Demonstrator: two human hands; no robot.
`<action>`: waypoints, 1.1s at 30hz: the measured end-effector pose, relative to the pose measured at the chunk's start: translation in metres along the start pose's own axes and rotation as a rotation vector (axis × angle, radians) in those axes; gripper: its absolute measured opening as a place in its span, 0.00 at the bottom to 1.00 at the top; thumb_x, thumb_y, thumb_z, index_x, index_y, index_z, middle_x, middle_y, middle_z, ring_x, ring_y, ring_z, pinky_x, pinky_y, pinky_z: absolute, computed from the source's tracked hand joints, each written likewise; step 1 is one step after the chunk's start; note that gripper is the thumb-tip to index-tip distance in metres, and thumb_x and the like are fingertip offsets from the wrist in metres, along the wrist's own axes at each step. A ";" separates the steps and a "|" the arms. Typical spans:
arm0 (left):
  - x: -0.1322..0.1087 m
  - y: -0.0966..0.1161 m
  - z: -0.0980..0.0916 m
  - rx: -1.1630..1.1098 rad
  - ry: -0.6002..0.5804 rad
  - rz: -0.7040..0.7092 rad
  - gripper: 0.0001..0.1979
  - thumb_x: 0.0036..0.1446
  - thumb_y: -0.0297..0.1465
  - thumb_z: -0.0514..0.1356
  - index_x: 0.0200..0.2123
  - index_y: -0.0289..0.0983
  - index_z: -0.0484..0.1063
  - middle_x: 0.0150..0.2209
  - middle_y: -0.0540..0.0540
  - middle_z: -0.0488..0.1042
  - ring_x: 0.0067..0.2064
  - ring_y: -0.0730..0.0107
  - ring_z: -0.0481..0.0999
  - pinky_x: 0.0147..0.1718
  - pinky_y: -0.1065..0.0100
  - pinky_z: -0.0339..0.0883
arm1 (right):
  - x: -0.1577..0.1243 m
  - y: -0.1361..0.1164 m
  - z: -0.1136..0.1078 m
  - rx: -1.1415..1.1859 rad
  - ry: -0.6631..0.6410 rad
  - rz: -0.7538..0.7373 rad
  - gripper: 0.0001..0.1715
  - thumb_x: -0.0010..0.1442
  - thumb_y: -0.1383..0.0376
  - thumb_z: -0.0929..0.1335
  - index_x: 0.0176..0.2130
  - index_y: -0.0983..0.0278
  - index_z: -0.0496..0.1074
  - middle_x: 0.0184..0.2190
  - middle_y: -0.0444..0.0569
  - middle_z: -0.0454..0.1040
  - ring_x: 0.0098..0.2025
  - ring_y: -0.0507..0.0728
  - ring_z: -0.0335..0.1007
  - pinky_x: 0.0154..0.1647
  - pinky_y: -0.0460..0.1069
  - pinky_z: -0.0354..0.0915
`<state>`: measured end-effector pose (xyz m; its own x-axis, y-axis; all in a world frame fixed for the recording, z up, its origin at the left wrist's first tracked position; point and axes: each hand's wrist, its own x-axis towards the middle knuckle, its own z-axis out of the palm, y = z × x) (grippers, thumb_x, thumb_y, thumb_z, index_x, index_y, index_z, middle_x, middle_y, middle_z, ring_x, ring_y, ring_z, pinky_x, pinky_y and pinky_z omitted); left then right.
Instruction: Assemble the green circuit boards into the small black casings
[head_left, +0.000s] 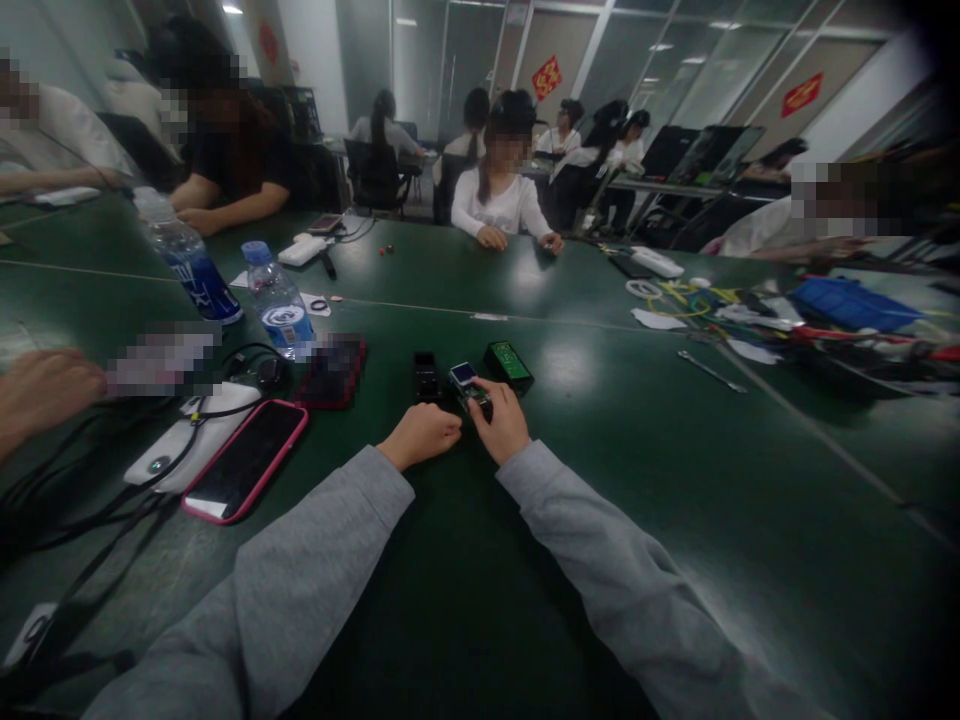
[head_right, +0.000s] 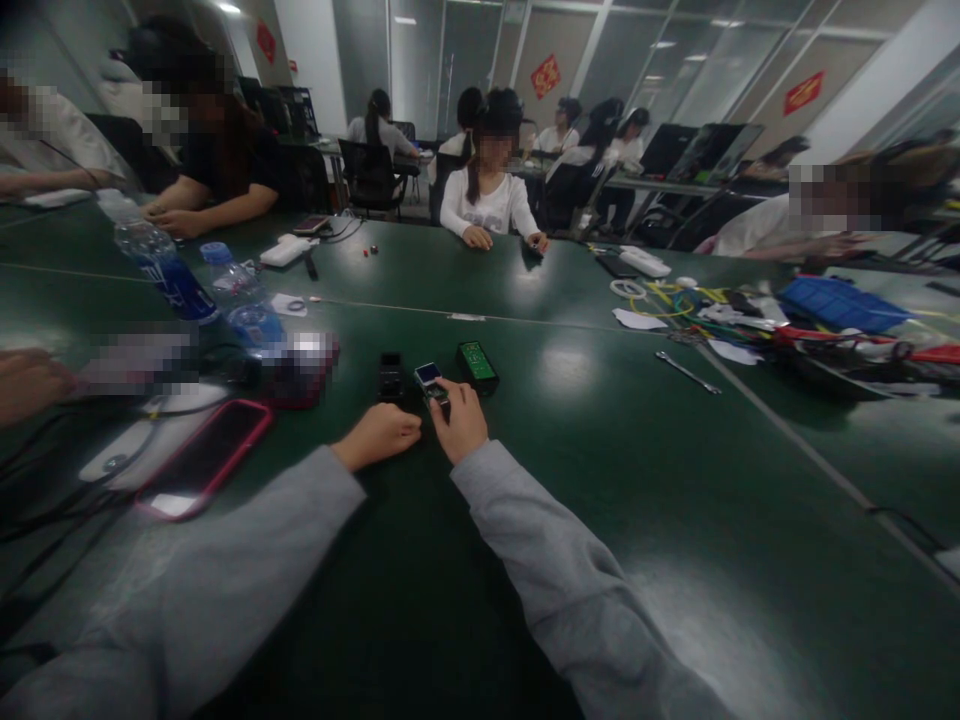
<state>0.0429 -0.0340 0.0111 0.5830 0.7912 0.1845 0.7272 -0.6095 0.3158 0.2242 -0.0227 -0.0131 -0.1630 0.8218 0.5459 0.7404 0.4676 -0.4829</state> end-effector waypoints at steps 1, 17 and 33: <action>0.000 0.000 0.000 0.002 -0.003 -0.002 0.13 0.56 0.30 0.54 0.22 0.37 0.72 0.21 0.48 0.72 0.22 0.75 0.65 0.25 0.71 0.54 | 0.000 0.000 0.000 0.002 0.000 0.001 0.21 0.64 0.60 0.63 0.55 0.65 0.67 0.45 0.57 0.68 0.49 0.63 0.66 0.51 0.60 0.67; 0.001 -0.001 0.001 0.002 -0.026 -0.012 0.13 0.57 0.31 0.54 0.22 0.37 0.73 0.22 0.48 0.73 0.23 0.74 0.67 0.26 0.70 0.56 | -0.001 0.001 0.001 -0.030 0.004 -0.008 0.25 0.59 0.64 0.67 0.55 0.64 0.65 0.47 0.57 0.66 0.51 0.65 0.64 0.51 0.61 0.68; 0.001 0.000 0.001 0.024 -0.020 -0.021 0.13 0.56 0.31 0.54 0.23 0.37 0.73 0.22 0.48 0.73 0.23 0.74 0.66 0.25 0.70 0.53 | 0.000 0.000 0.001 -0.074 -0.002 -0.013 0.25 0.60 0.66 0.65 0.56 0.64 0.63 0.47 0.58 0.64 0.51 0.65 0.63 0.51 0.62 0.67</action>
<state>0.0436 -0.0336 0.0108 0.5744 0.8029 0.1592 0.7477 -0.5938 0.2972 0.2238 -0.0223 -0.0138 -0.1740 0.8168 0.5501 0.7848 0.4525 -0.4236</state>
